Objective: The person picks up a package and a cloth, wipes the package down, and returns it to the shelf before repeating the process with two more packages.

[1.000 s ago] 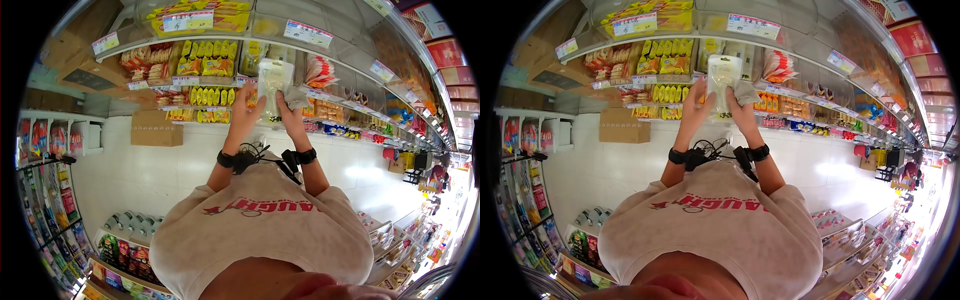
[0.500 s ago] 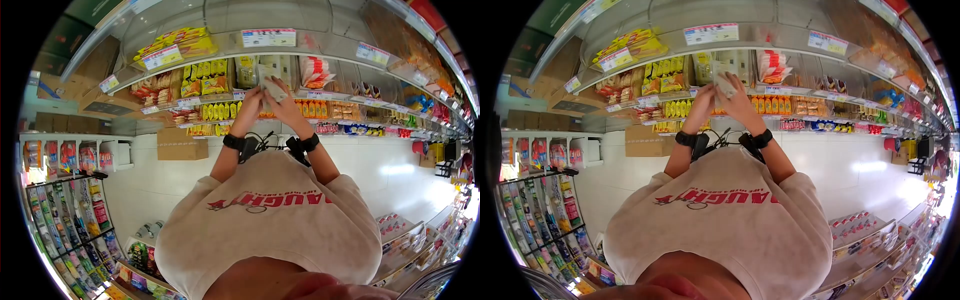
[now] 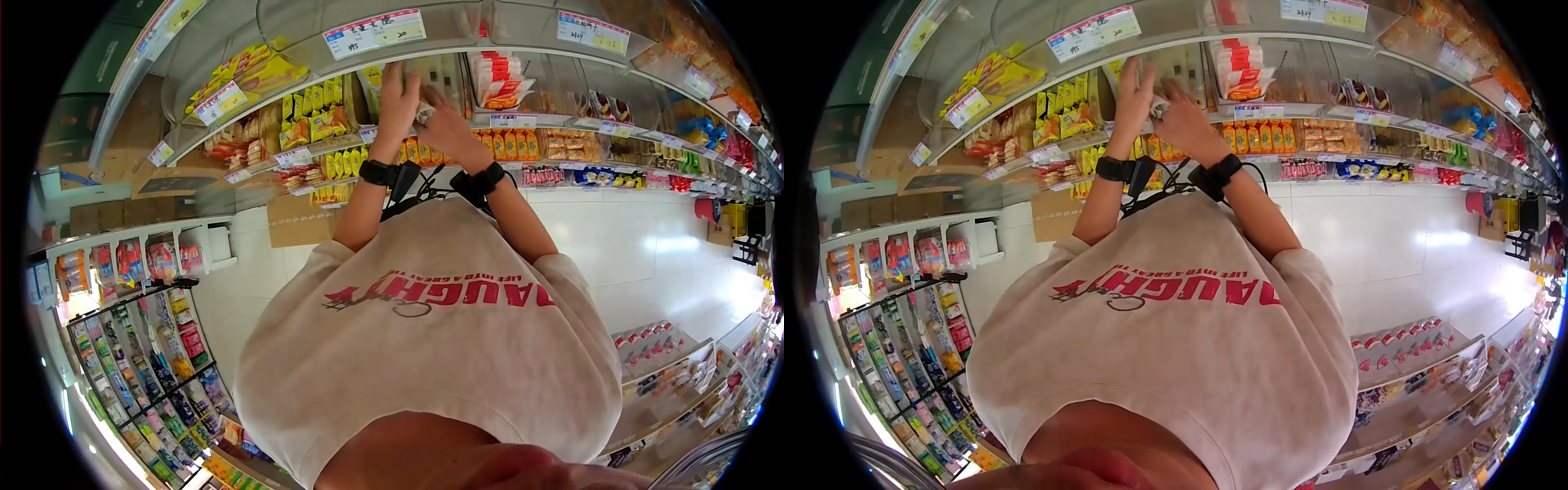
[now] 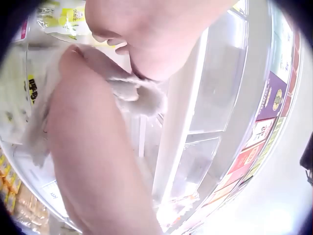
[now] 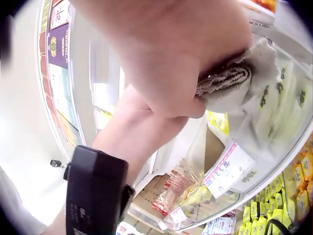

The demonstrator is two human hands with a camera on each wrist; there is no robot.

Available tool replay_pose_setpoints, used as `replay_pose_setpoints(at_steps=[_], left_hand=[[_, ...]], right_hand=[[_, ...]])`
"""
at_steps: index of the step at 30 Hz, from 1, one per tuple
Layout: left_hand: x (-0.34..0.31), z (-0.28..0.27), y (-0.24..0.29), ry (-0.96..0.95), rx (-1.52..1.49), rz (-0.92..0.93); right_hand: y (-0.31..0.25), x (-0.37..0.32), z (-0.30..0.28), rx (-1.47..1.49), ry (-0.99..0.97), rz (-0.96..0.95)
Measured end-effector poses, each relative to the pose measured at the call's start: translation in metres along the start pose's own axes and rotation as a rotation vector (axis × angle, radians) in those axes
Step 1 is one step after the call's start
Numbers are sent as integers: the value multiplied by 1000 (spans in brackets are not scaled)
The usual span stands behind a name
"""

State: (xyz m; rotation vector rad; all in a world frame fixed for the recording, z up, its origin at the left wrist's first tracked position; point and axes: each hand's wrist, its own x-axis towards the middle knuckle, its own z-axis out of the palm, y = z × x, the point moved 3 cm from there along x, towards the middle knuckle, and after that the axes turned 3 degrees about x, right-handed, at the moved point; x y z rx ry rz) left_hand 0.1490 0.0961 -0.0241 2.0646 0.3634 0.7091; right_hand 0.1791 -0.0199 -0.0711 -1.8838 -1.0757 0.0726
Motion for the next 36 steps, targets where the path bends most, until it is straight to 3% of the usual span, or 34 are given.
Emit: replay_pose_setpoints(at_steps=[3,6,7,9,11,13,16,17,19,20,23,29,35,36], left_hand=[[2,-20,-24,105,26,-85],[7,-36,-42,184,76,-153],[10,-41,-54,134,148,-137],[11,-40,-82,116,129,-298],[9,-40,-98,105,107,-392],[6,-38,-93,75,-125,-467],[5,-39,-109,1,-213,-595],[4,-38,-119,-26,-198,-640],[2,-32,-132,79,-298,-541],[4,-30,-136,134,-350,-488],[0,-28,-117,132,-666,-573],[-6,-33,-104,90,-658,-674],[-19,-31,-101,0,-705,-714],[-26,-37,-87,71,-794,-755]], right_hand=[[22,1,24,-241,-214,-62],[32,5,36,-207,-59,-132],[30,11,31,-88,-147,44],[26,25,18,145,-318,392],[17,34,11,192,-65,240],[2,41,6,278,119,85],[-13,66,16,294,112,-142],[-11,73,24,168,112,-160],[0,85,43,-85,110,-204],[7,87,51,-106,86,-194],[12,94,58,-201,-4,-161],[10,89,51,187,-120,83],[-13,89,23,172,-321,434],[-18,83,20,325,-226,332]])
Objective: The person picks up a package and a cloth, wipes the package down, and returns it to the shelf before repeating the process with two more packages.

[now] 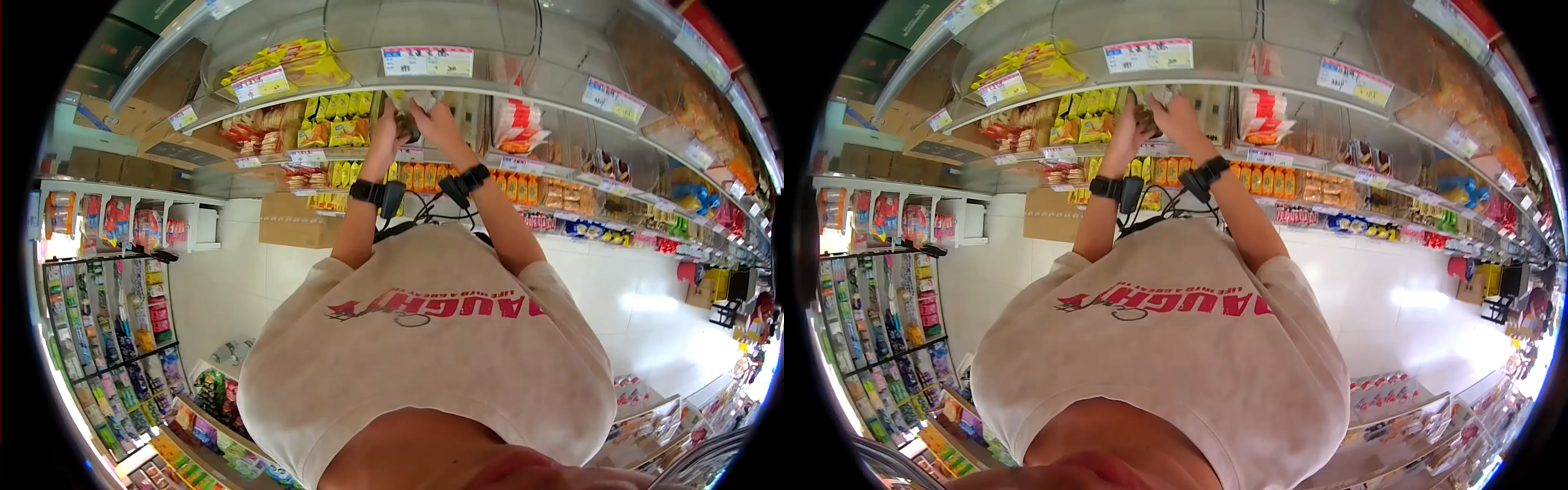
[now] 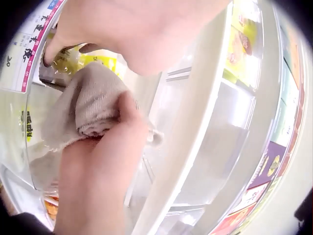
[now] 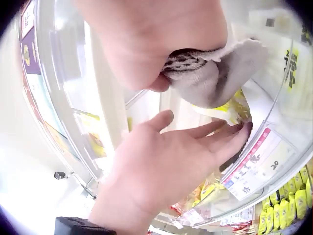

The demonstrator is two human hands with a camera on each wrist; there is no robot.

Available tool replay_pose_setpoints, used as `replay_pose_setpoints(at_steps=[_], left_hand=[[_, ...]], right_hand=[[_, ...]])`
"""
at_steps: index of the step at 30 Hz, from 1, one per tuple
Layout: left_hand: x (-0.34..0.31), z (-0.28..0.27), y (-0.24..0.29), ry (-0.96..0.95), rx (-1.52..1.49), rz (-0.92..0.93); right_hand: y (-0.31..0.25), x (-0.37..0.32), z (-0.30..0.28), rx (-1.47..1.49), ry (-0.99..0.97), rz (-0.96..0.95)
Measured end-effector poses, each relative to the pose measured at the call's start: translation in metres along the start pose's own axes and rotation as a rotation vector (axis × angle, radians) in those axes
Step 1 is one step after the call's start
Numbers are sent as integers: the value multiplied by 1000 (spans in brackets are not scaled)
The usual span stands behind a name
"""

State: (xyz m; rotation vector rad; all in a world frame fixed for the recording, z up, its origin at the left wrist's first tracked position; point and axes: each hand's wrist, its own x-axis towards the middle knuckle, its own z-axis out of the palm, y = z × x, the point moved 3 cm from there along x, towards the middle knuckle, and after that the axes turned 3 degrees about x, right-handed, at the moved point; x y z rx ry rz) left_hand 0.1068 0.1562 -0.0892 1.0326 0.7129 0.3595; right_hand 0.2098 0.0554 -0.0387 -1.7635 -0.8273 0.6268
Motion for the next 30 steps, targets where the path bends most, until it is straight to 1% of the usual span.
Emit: replay_pose_setpoints(at_steps=[2,3,5,6,7,8,9,10,11,12,13,14,15,16,17,18,19,20,22,23,25,26,27,30], left_hand=[[-17,2,12,83,-217,-48],[-12,-12,12,24,-345,-115],[-38,-7,40,-156,-399,-53],[-53,-5,50,-240,-427,-26],[-58,-11,49,-198,-384,-56],[-57,-20,41,-165,-335,6],[-58,-26,33,-132,-282,65],[-59,-34,29,-100,-226,124],[-63,-41,24,-141,-238,137],[-74,-43,27,-181,-251,150],[-81,-41,32,-220,-350,121],[-87,-41,33,-259,-450,91],[-91,-46,28,-196,-402,82],[-94,-49,23,-184,-400,70],[-97,-49,19,-175,-397,56],[-98,-47,18,-169,-394,48],[-99,-44,11,-221,-517,34],[-100,-44,7,-159,-528,59],[-100,-45,3,-35,-552,114],[-118,-47,9,94,-464,265],[-144,-48,37,-15,-581,133],[-152,-49,41,-72,-634,58],[-144,-49,27,27,-616,161],[-155,-29,30,82,-547,258]], right_hand=[[2,-19,0,302,94,-260],[-6,-34,0,347,41,-271],[-25,-61,1,435,-74,-284],[-23,-66,8,422,-135,-254],[-20,-69,16,408,-198,-222],[-18,-74,25,395,-261,-190],[-36,-83,24,439,-240,-113],[-26,-79,26,518,-189,-38],[-9,-71,27,596,-136,35],[-10,-69,27,674,-79,110],[-11,-70,22,805,29,192],[-16,-68,21,757,158,123],[-22,-69,20,707,289,56],[-26,-73,20,653,422,-7],[-28,-74,19,414,345,11],[-24,-71,31,340,286,-109],[-15,-67,53,265,224,-232],[-12,-69,73,191,159,-350],[-50,-95,101,2,49,-530],[-66,-111,109,-93,-10,-619],[-76,-126,116,-51,-138,-584],[-78,-132,119,-27,-197,-557],[-79,-131,118,-36,-164,-583],[-76,-116,112,-225,88,-675]])
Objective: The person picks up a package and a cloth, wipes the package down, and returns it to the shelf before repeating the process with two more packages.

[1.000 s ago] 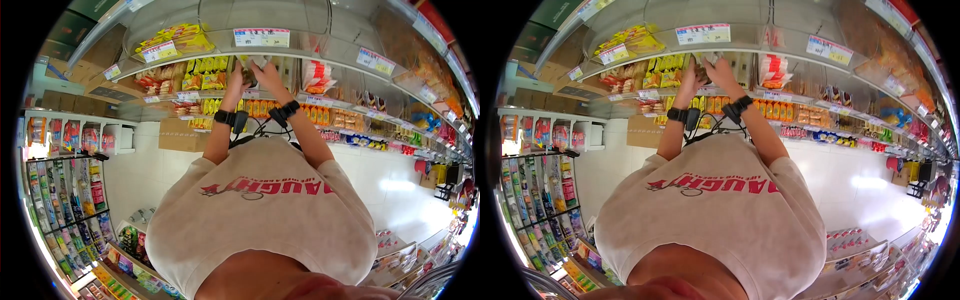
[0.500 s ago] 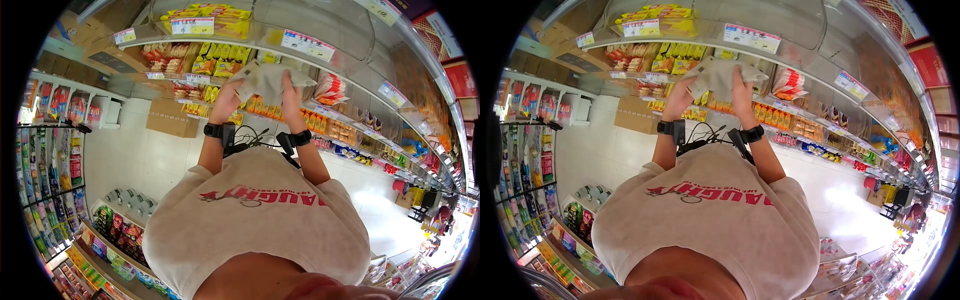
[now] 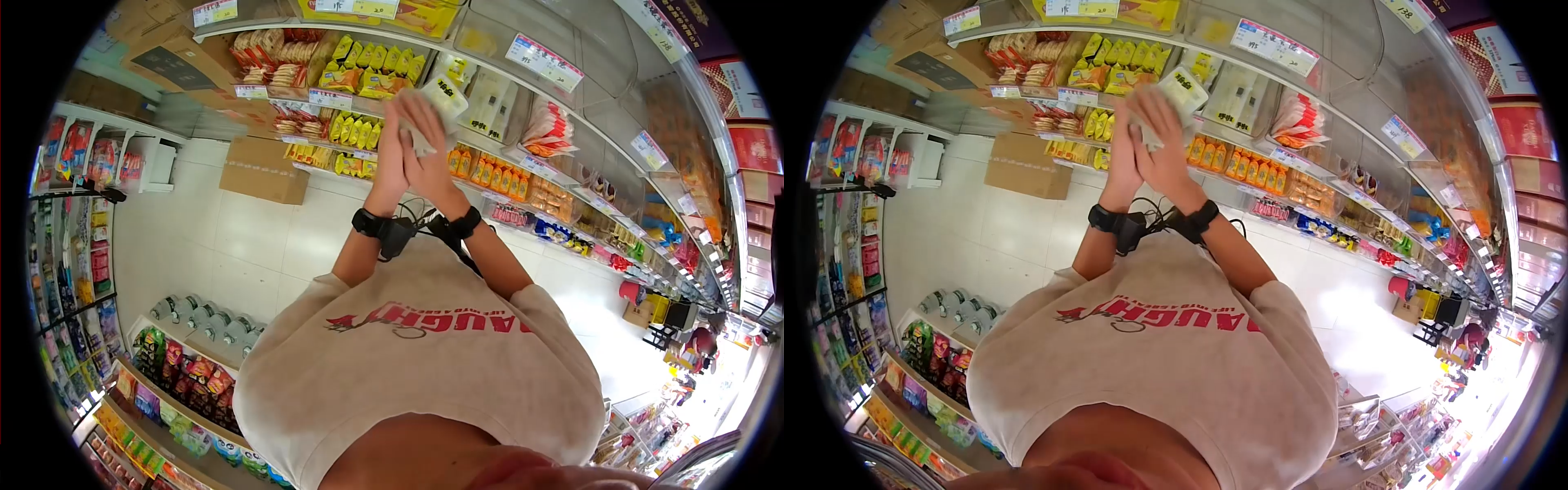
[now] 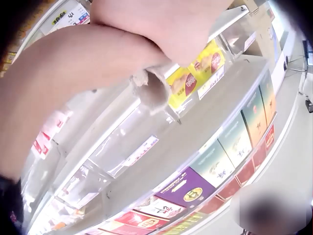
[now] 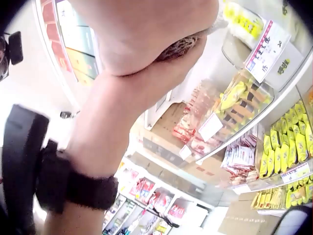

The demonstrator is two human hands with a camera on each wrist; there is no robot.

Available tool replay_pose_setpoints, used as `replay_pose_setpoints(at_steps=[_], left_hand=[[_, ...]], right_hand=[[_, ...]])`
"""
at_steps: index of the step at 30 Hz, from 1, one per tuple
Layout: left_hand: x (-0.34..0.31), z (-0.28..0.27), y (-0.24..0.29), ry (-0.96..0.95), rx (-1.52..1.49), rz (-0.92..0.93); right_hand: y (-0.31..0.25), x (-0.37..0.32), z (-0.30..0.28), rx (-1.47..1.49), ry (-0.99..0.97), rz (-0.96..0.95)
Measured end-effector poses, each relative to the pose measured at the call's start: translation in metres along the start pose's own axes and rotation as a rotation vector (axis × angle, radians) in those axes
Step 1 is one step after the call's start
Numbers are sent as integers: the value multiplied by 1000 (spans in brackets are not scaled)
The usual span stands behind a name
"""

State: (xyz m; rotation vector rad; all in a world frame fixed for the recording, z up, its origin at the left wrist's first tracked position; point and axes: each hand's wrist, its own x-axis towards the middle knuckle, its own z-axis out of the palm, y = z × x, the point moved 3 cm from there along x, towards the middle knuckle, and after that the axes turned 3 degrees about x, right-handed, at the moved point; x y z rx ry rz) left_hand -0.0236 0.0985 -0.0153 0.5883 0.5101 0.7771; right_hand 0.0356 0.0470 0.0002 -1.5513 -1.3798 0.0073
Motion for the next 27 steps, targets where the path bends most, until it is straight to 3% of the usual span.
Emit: replay_pose_setpoints(at_steps=[1,4,5,8,9,13,16,17,21,24,26,27], left_hand=[[1,-2,-3,-13,34,71],[-4,-14,-4,-38,412,162],[-7,-17,-3,-32,486,186],[-18,-21,-2,-70,611,189],[-23,-19,0,-96,575,139],[-30,-1,22,-170,608,84],[-20,-6,24,-215,803,164],[-14,-10,20,-230,872,198],[-9,-8,13,-156,971,345],[-12,12,5,-184,953,348],[-14,29,-6,-192,937,411],[-19,37,-8,-117,1062,542]], right_hand=[[-3,6,-5,-24,47,-10],[33,10,0,294,157,205],[50,-3,-5,601,108,665],[47,-13,-22,1002,223,886],[49,-19,-27,1014,253,992],[63,-37,-45,1415,226,1137],[34,-36,-72,1638,155,1066],[32,-37,-78,1431,274,1153],[28,-52,-100,1408,137,962],[36,-62,-119,710,156,815],[45,-65,-138,555,235,662],[42,-64,-149,477,275,586]])
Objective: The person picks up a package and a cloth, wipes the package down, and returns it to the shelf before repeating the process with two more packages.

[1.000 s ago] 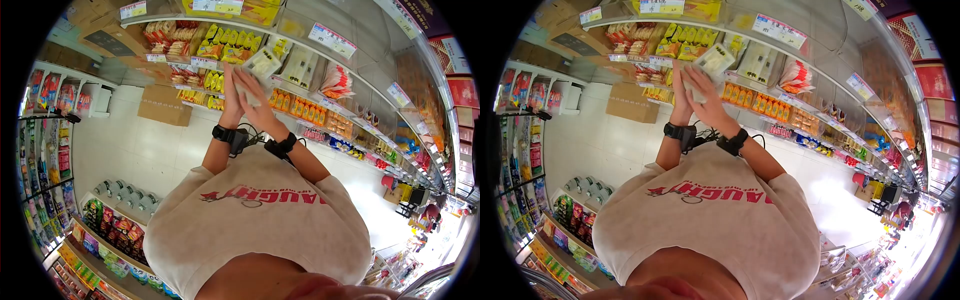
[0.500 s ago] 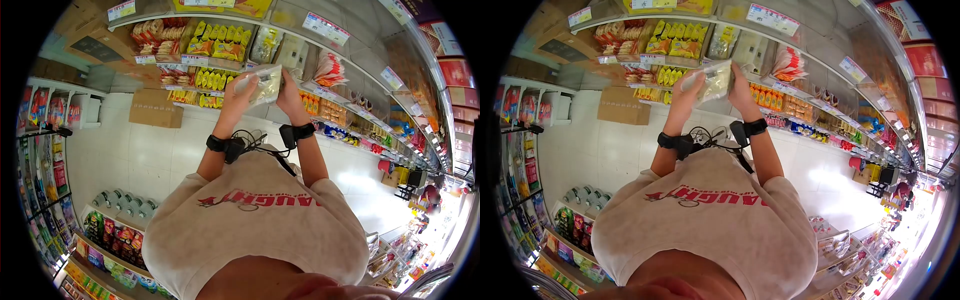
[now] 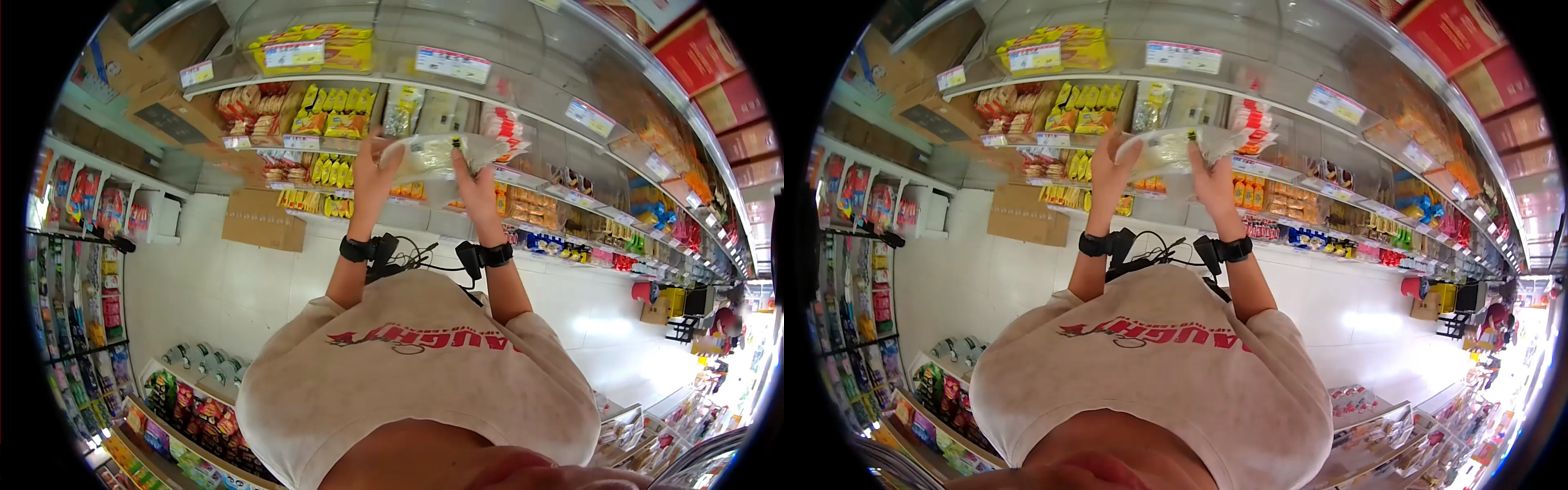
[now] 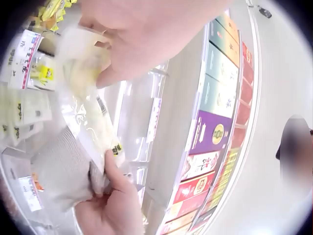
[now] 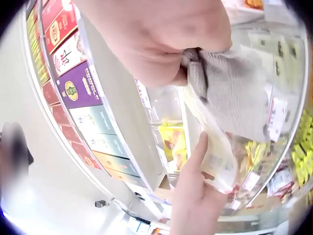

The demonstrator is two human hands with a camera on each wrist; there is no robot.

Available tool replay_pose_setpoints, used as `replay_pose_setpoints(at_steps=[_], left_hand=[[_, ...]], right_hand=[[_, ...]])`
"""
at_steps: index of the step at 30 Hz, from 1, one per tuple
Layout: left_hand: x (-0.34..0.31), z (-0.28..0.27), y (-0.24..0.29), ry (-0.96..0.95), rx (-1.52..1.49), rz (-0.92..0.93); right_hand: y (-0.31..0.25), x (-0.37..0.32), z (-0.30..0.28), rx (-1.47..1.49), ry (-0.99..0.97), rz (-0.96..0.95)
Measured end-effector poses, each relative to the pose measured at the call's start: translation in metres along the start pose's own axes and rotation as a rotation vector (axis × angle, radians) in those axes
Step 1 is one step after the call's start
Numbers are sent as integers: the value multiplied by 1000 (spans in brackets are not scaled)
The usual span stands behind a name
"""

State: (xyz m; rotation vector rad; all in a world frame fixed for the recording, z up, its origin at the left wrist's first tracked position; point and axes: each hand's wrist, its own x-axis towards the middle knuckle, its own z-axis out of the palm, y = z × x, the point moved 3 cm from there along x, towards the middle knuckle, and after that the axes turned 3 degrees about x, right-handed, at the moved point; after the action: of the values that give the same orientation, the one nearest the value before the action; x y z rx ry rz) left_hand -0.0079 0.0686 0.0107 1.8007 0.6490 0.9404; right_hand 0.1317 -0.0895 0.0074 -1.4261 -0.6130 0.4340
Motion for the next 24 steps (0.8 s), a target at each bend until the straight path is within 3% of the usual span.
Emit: replay_pose_setpoints(at_steps=[2,3,5,6,8,11,13,16,19,20,21,23,24], left_hand=[[-6,13,18,187,300,155],[-6,25,16,108,89,39],[-11,52,8,-58,-324,-205],[-11,68,18,-179,-708,-473],[-17,78,37,-252,-918,-531],[-27,96,41,-286,-1047,-575],[-46,110,80,-239,-1030,-628],[-69,133,81,-311,-666,-446],[-79,143,89,-365,-564,-251],[-83,146,80,-382,-561,-221],[-82,147,81,-398,-560,-186],[-77,147,75,-260,-933,-479],[-76,146,76,-181,-1117,-631]], right_hand=[[-16,-2,-24,-152,93,8],[-26,-3,-33,-228,139,12],[-40,-14,-33,-247,50,-251],[-45,-21,-30,-258,2,-379],[-34,-35,-11,-284,-358,-445],[-52,-55,-8,-191,-341,-472],[-27,-33,-22,-139,-281,-358],[-23,-3,-42,-1,-168,-286],[-30,0,-68,386,-120,364],[-34,-3,-71,456,-86,377],[-41,-4,-75,191,-110,59],[-49,-17,-73,-351,-142,-568],[-41,-29,-69,-188,-200,-394]])
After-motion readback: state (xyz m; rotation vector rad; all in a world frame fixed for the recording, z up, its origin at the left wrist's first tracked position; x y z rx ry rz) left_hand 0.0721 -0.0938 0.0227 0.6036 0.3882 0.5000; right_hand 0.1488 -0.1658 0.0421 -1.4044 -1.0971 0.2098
